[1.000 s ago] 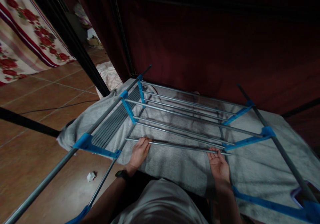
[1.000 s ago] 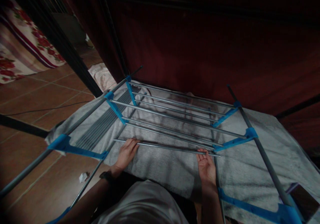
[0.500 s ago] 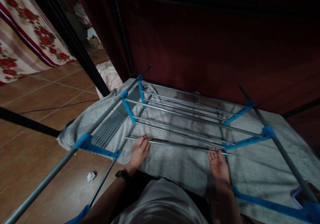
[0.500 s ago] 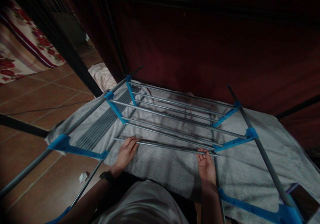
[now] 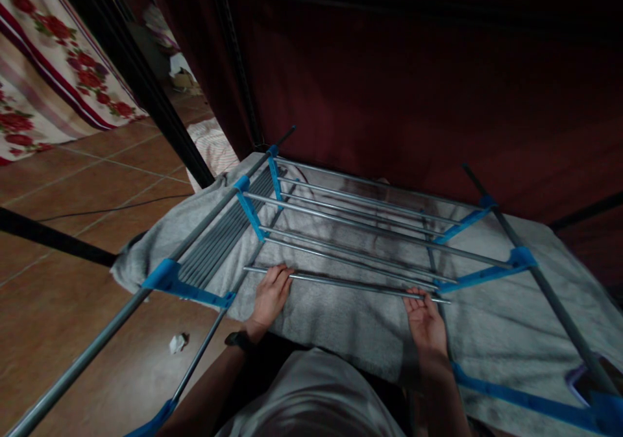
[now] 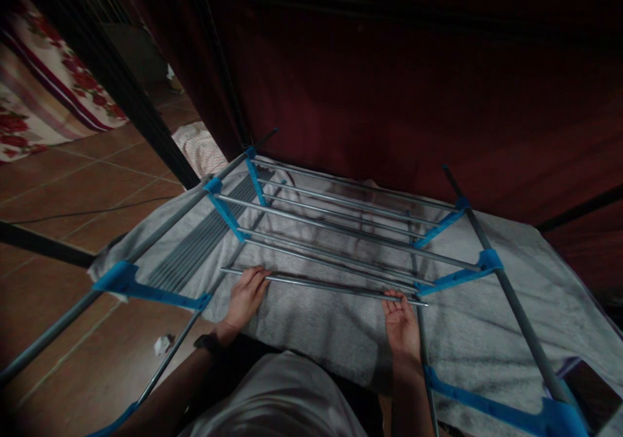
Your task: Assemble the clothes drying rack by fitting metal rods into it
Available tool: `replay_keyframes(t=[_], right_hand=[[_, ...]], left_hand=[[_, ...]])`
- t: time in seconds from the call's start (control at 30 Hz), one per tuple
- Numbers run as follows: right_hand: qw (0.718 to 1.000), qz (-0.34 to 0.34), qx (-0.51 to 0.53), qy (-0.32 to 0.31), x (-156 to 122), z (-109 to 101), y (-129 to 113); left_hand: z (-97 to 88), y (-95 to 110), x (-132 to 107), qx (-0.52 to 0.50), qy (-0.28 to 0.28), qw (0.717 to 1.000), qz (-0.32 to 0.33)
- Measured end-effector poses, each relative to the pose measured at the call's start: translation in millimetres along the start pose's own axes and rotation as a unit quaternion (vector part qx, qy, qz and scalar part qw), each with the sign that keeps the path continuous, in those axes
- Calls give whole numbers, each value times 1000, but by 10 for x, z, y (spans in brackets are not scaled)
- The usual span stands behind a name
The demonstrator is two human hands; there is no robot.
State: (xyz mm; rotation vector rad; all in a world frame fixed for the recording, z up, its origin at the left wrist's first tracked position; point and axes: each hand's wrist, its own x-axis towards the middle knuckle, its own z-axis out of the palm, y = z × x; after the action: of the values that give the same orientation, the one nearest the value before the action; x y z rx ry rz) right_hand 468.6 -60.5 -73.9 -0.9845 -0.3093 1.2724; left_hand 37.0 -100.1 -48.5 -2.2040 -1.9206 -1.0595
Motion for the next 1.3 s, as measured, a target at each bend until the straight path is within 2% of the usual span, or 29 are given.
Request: replay_keyframes(t=[0.93, 1.17, 1.3], right_hand=[[1000, -3, 6, 18, 35, -27, 40], [1000, 12, 16, 9, -4, -16, -13], [1000, -8, 3, -13, 4, -53, 17]], left_hand=[[17, -24, 0, 14, 0, 1000, -1], [41, -44, -17, 7, 4, 1000, -6], [31, -33, -12, 5, 5, 1000, -10]])
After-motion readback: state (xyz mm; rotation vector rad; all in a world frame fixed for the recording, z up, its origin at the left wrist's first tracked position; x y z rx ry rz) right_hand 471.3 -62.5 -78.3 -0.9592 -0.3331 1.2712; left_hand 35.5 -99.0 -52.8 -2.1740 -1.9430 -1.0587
